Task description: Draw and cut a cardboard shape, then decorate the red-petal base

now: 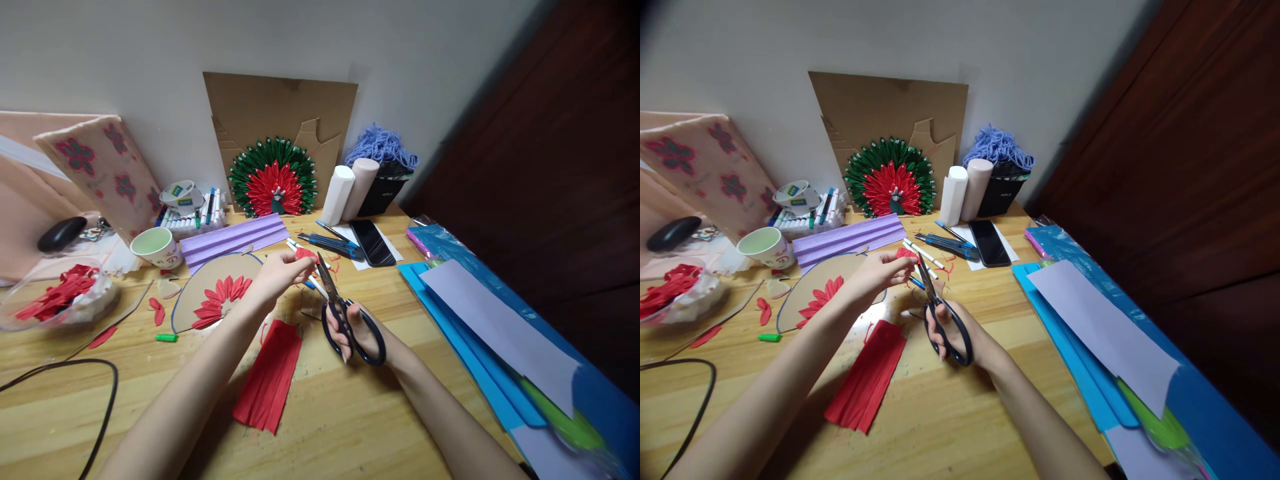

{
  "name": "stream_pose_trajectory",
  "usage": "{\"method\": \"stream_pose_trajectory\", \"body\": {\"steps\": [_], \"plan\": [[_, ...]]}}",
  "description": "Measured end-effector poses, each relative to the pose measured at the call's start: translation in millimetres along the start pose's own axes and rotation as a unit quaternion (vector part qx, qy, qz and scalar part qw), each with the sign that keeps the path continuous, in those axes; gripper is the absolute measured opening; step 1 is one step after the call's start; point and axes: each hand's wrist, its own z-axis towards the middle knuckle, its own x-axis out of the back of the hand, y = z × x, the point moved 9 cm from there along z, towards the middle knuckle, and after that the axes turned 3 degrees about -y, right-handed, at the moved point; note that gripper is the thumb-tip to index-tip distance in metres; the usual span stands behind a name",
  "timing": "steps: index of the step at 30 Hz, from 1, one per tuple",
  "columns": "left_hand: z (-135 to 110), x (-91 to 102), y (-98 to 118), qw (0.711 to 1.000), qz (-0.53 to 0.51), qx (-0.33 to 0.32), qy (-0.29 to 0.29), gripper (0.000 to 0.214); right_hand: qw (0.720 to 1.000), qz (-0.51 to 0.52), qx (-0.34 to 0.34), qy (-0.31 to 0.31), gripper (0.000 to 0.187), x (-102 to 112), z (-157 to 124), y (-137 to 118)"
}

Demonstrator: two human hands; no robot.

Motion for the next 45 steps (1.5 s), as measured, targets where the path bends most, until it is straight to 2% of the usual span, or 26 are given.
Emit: {"method": "stream_pose_trajectory", "body": {"steps": [9,17,24,26,27,29,30,32,34,35,38,40,42,44,45], "plan": [[2.3,3.6,-0.9,1.0,0.01,-0.004,0.002,0.023,1.0,-0.016,-0.013,0.013,0.071,3.0,0.7,-0.8],[4.7,5.6,-3.7,1.0,-0.026,0.0,0.002,0.023,0.997,-0.065,-0.003,0.045,0.073,10.0,-0.6,-2.0],[1.8,2.6,1.3,1.0,-0.009,-0.012,-0.023,0.019,0.999,-0.036,0.001,-0.006,0.081,-2.4,-0.1,2.3],[-0.2,-1.9,3.0,0.999,0.0,-0.011,-0.047,0.018,0.998,-0.055,-0.001,0.012,0.081,3.3,-0.5,0.5],[-0.8,-4.0,3.7,0.998,0.0,-0.012,-0.058,0.018,0.996,-0.082,-0.004,0.046,0.079,11.9,-1.5,-1.8],[-0.6,-5.3,3.2,0.998,-0.003,-0.012,-0.065,0.02,0.968,-0.196,-0.007,0.157,0.069,39.3,-7.9,-13.1],[0.2,-4.3,2.1,0.998,-0.005,-0.011,-0.059,0.021,0.934,-0.278,-0.006,0.224,0.061,54.7,-13.9,-22.5],[1.7,-0.6,0.2,0.999,-0.007,-0.01,-0.04,0.022,0.84,-0.439,-0.017,0.319,0.041,77.6,-25.0,-39.8],[1.7,1.8,2.3,0.999,-0.005,-0.023,-0.026,0.024,0.765,-0.535,-0.049,0.354,0.026,93.4,-29.2,-44.2],[0.7,2.1,5.8,0.999,-0.001,-0.038,-0.024,0.024,0.742,-0.561,-0.057,0.361,0.022,99.3,-29.2,-43.6],[-6.1,2.8,22.1,0.996,0.012,-0.091,-0.011,0.023,0.713,-0.587,-0.017,0.383,0.021,105.5,-27.0,-44.7],[-12.7,4.7,33.6,0.993,0.009,-0.12,0.008,0.02,0.73,-0.554,0.054,0.397,0.023,98.4,-26.3,-52.9],[-20.4,7.0,44.0,0.989,-0.005,-0.143,0.029,0.022,0.788,-0.464,0.152,0.374,0.024,80.4,-24.1,-67.5],[-29.9,8.5,54.4,0.984,-0.011,-0.173,0.045,0.03,0.858,-0.329,0.25,0.305,0.023,53.2,-20.0,-87.8],[-35.9,9.2,60.3,0.98,-0.006,-0.193,0.053,0.033,0.879,-0.26,0.287,0.276,0.024,39.6,-19.1,-99.8]]}}
